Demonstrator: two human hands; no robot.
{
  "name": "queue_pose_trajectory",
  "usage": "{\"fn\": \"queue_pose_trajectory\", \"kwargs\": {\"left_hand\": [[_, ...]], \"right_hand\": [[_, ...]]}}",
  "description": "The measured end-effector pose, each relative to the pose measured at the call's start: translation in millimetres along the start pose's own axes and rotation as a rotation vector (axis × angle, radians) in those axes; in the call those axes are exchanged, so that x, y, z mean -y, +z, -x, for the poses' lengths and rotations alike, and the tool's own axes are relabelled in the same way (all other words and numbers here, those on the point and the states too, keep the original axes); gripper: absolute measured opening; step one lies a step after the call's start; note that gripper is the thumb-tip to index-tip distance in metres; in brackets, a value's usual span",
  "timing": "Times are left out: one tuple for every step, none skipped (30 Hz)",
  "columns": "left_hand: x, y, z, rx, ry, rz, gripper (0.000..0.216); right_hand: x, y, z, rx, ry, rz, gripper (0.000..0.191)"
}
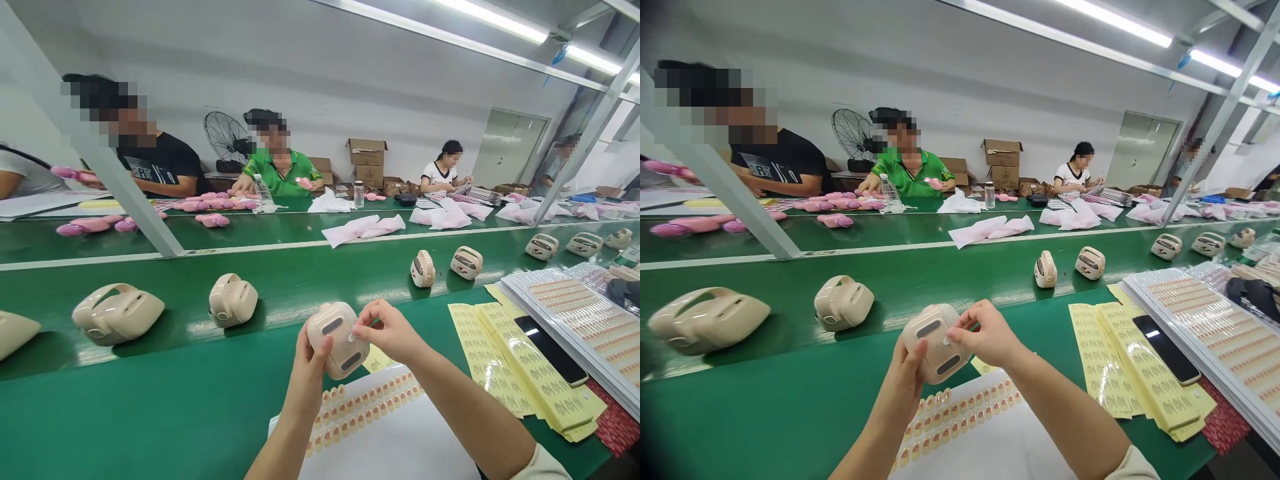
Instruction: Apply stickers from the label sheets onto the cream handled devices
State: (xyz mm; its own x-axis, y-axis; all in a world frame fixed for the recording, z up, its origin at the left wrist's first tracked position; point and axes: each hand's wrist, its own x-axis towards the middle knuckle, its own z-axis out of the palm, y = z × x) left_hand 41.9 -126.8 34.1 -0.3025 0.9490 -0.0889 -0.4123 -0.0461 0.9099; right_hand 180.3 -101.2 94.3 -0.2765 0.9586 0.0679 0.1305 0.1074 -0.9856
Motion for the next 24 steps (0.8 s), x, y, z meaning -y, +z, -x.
{"fn": "queue_pose_trajectory", "kwargs": {"left_hand": [[0.0,0.2,0.7,0.006,-0.002,-0.006,0.068],[-0.1,0.2,1.2,0.013,-0.006,-0.009,0.068],[-0.5,0.0,1.6,0.023,-0.010,-0.010,0.068],[-1.0,-0.2,2.1,0.032,-0.014,-0.008,0.068],[-1.7,-0.3,2.7,0.042,-0.020,0.003,0.066],[-2.5,-0.3,3.2,0.048,-0.025,0.021,0.065],[-3.3,-0.2,3.8,0.053,-0.029,0.042,0.063],[-3.9,0.1,4.2,0.055,-0.032,0.065,0.060],[-4.3,0.4,4.4,0.055,-0.035,0.084,0.058],[-4.4,0.6,4.4,0.053,-0.037,0.096,0.057],[-4.2,0.8,4.3,0.051,-0.038,0.101,0.056],[-3.8,1.0,4.0,0.048,-0.037,0.101,0.056],[-3.3,1.2,3.8,0.046,-0.036,0.101,0.056],[-2.6,1.4,3.6,0.046,-0.036,0.100,0.056],[-2.0,1.7,3.6,0.047,-0.036,0.097,0.056],[-1.4,2.2,3.7,0.046,-0.033,0.090,0.056],[-0.9,2.7,3.9,0.043,-0.026,0.080,0.056],[-0.5,3.2,4.2,0.037,-0.020,0.067,0.056],[-0.2,3.7,4.5,0.029,-0.014,0.053,0.057],[-0.1,4.1,4.8,0.020,-0.009,0.040,0.058],[0.0,4.2,5.0,0.017,-0.009,0.030,0.059],[-0.1,4.1,5.0,0.022,-0.017,0.024,0.060],[-0.2,3.7,5.0,0.027,-0.028,0.027,0.060],[-0.2,3.2,5.0,0.031,-0.040,0.035,0.060]], "right_hand": [[-0.3,3.9,0.0,-0.028,0.006,0.030,0.016],[-2.0,6.4,-0.3,-0.049,0.013,0.052,0.015],[-4.7,7.9,-0.7,-0.063,0.018,0.066,0.015],[-7.7,8.6,-1.1,-0.070,0.018,0.076,0.015],[-10.6,8.7,-1.4,-0.073,0.011,0.084,0.015],[-13.1,8.5,-1.7,-0.071,0.001,0.092,0.014],[-15.0,8.3,-1.9,-0.067,-0.009,0.099,0.014],[-16.3,8.1,-2.0,-0.063,-0.018,0.104,0.013],[-17.0,8.0,-2.1,-0.060,-0.026,0.108,0.012],[-17.3,8.0,-2.1,-0.059,-0.032,0.112,0.012],[-17.2,8.1,-2.2,-0.059,-0.037,0.116,0.012],[-16.9,8.1,-2.1,-0.059,-0.040,0.120,0.011],[-16.2,8.2,-2.1,-0.057,-0.042,0.126,0.011],[-15.4,8.1,-1.9,-0.054,-0.043,0.131,0.011],[-14.3,8.0,-1.7,-0.051,-0.043,0.136,0.011],[-13.1,7.9,-1.5,-0.048,-0.041,0.141,0.011],[-11.9,7.8,-1.1,-0.047,-0.039,0.146,0.011],[-10.9,8.0,-0.6,-0.049,-0.038,0.153,0.012],[-10.4,8.6,0.1,-0.053,-0.039,0.162,0.012],[-10.4,9.6,1.0,-0.061,-0.047,0.175,0.012],[-11.3,11.3,2.0,-0.075,-0.066,0.194,0.012],[-12.9,13.4,3.2,-0.095,-0.099,0.218,0.012],[-15.1,16.1,4.4,-0.121,-0.147,0.249,0.013],[-17.7,18.9,5.6,-0.149,-0.205,0.288,0.013]]}}
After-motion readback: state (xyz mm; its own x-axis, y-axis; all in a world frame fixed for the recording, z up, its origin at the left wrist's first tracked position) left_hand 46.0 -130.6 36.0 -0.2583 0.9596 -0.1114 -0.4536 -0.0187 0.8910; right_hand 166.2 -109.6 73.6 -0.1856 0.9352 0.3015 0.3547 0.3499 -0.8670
